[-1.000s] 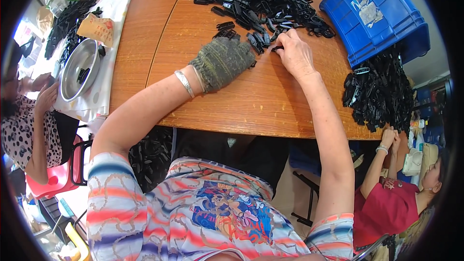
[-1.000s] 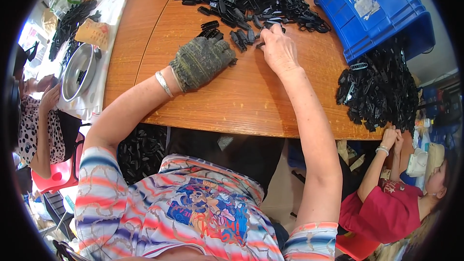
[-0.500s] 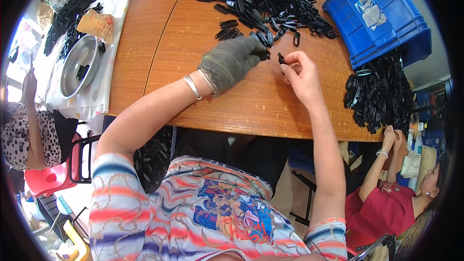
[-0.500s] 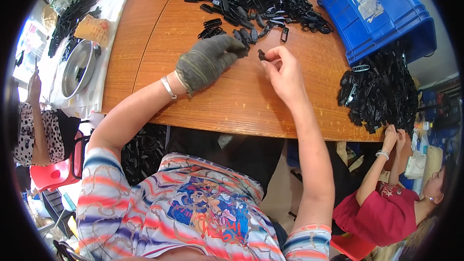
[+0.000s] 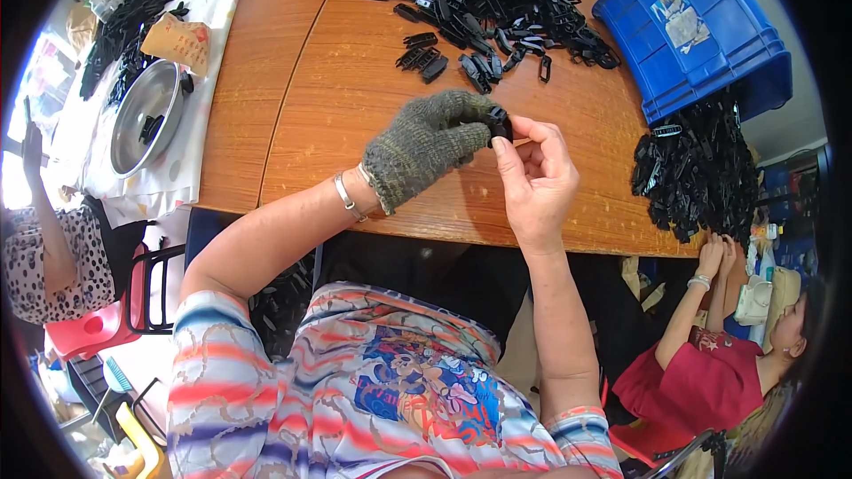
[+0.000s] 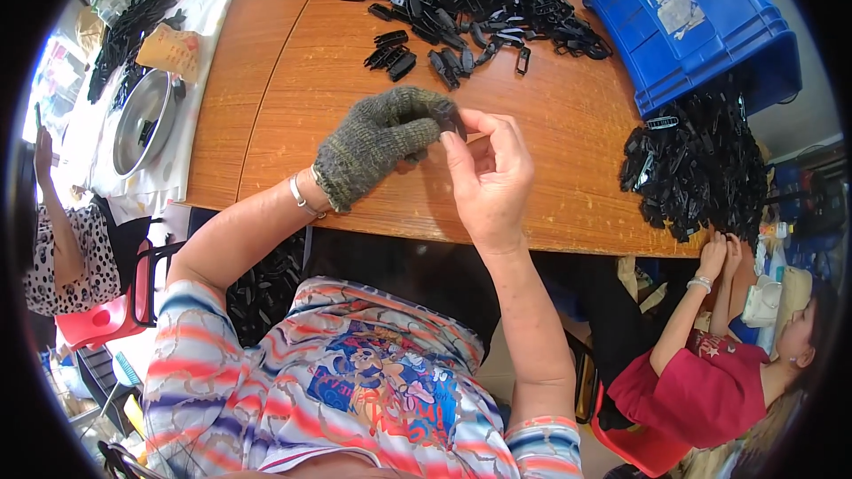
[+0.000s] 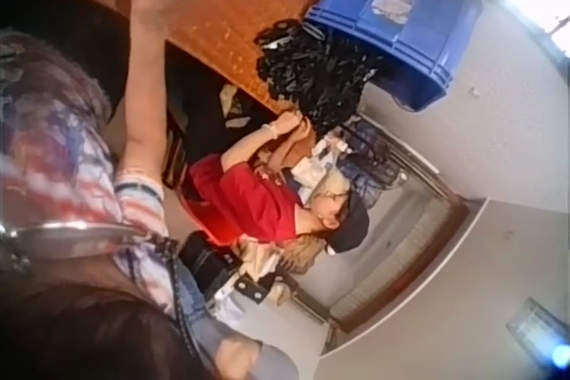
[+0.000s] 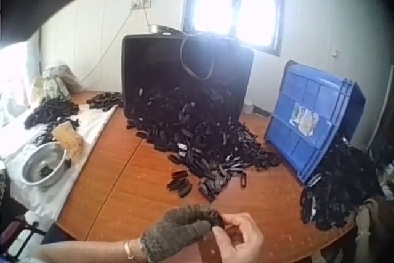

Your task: The recorder inspects small black plastic components one by one from a pile on a workbench and places them into a sorting bin.

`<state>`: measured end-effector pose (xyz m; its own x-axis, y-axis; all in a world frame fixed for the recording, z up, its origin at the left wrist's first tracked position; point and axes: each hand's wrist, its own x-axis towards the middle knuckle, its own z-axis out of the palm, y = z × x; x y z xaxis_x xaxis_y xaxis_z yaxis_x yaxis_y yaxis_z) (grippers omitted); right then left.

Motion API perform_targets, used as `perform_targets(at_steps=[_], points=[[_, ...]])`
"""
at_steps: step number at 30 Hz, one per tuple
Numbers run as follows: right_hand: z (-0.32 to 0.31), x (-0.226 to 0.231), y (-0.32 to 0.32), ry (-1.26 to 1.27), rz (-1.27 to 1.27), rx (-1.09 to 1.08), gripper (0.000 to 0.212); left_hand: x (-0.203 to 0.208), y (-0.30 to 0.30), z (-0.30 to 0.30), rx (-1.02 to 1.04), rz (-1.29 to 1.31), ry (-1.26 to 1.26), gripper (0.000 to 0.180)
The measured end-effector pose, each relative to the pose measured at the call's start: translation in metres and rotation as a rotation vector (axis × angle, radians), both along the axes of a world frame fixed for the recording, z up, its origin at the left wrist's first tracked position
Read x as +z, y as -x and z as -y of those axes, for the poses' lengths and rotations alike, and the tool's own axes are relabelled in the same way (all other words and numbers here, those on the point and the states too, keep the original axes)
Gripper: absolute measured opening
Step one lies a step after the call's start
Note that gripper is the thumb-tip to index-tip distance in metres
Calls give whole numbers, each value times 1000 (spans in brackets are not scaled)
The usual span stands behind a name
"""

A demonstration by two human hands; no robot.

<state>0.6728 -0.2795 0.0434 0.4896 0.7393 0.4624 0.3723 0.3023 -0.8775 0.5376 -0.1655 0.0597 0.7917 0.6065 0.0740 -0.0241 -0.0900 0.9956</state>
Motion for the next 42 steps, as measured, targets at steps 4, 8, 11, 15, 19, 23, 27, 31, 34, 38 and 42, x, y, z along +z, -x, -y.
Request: perform_targets(at_steps=[4, 8, 11, 15, 19, 23, 27, 31, 34, 38, 42], points=[[2, -5, 1, -15, 109, -37, 26, -11, 3, 2, 11, 20, -93, 28], [3, -8, 5, -26, 169, -66, 30, -13, 8, 13, 61, 74, -169, 30], [4, -19, 11, -60, 352, -141, 37, -19, 10, 22, 129, 146, -415, 31], [7, -24, 25, -42, 223, -125, 45, -17, 18, 33, 163, 157, -433, 18], [17, -32, 47, 28, 232, 49, 39, -10, 45, 44, 84, 22, -321, 24], [11, -26, 78, 39, 97, 157, 41, -11, 78, 47, 144, -30, -367, 21], [7, 3, 74, 257, 277, 509, 49, 11, 130, 47, 239, -134, -314, 13], [-8, 6, 24, 321, 327, 408, 32, 68, 207, 14, 55, -765, -704, 29], [-34, 3, -40, 313, 509, 74, 12, 80, 210, 1, 258, -696, -680, 26], [-69, -4, -102, 343, 870, -187, 17, 63, 122, -26, 290, -377, -735, 21], [-103, -13, -116, 456, 1068, -187, 19, 27, 34, -56, 238, -403, -971, 29]])
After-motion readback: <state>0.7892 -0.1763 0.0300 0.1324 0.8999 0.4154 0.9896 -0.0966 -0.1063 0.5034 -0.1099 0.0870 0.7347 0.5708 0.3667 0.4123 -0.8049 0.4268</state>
